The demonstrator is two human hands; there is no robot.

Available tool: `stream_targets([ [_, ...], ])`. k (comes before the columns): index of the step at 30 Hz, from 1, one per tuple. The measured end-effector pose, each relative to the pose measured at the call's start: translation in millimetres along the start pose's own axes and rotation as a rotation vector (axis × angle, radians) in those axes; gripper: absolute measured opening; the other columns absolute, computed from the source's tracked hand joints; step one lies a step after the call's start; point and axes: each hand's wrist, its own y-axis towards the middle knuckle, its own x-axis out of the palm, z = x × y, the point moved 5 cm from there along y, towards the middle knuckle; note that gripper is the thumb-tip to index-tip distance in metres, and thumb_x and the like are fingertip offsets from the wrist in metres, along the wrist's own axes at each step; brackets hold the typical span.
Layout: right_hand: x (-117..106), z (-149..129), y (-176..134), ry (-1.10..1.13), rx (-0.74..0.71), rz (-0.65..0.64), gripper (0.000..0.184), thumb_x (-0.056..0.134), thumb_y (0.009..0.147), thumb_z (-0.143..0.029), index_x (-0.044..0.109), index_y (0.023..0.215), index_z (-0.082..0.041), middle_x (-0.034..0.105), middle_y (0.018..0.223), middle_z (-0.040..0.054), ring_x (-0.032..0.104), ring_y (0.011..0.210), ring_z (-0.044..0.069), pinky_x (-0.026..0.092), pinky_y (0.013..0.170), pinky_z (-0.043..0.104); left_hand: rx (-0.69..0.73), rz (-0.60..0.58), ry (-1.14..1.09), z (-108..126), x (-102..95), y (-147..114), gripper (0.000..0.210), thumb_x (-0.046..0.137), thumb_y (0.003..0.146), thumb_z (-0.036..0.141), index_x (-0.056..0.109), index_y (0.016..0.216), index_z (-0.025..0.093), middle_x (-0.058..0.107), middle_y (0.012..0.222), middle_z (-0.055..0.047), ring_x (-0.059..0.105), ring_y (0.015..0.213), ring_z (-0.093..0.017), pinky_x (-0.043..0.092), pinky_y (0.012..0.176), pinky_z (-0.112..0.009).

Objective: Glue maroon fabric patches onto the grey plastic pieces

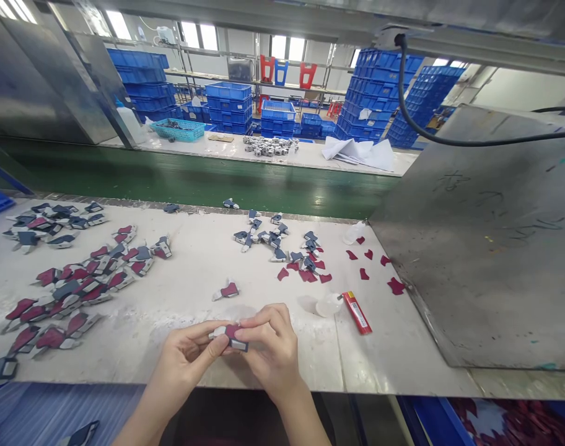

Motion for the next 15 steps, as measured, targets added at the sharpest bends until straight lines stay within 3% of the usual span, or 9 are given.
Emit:
stream_targets([
  [5,7,-6,-2,-0.139,-0.166,-0.017,0.022,0.070,0.081,-0.004,0.068,0.090,-0.024,0.064,0.083,0.0026,0.052,0.080,0.018,0.045,0.069,0.035,-0.133,0.031,-0.102,-7,-9.6,4,0.030,0.081,0.073,0.037,0.078,0.092,0.014,0.078,0.075,-0.007,0.071,0.072,-0.020,0.055,0.072,-0.026],
  [10,33,-12,0,-0.100,-0.208,-0.069,0.022,0.070,0.082,-0.006,0.070,0.098,-0.022,0.069,0.088,0.0038,0.056,0.087,0.020,0.049,0.074,0.037,-0.255,0.111,-0.207,-19,-39.6,3,0.043,0.085,0.066,0.035,0.074,0.101,0.014,0.077,0.071,-0.006,0.069,0.069,-0.017,0.052,0.072,-0.027],
  [12,42,-11,0,-0.117,-0.179,-0.135,0.029,0.067,0.084,-0.005,0.069,0.108,-0.022,0.069,0.103,0.0067,0.056,0.099,0.022,0.051,0.082,0.039,-0.225,0.153,-0.100,-17,-59.5,3,0.050,0.083,0.067,0.040,0.071,0.107,0.014,0.075,0.069,-0.006,0.069,0.068,-0.019,0.051,0.071,-0.028],
  [15,40,-6,-2,-0.169,-0.137,-0.182,0.037,0.063,0.085,-0.004,0.066,0.118,-0.022,0.060,0.120,0.0115,0.054,0.111,0.025,0.053,0.088,0.041,-0.092,0.344,0.324,-3,-105.7,4,0.049,0.073,0.073,0.047,0.066,0.111,0.015,0.065,0.054,0.001,0.066,0.059,-0.021,0.046,0.058,-0.028],
])
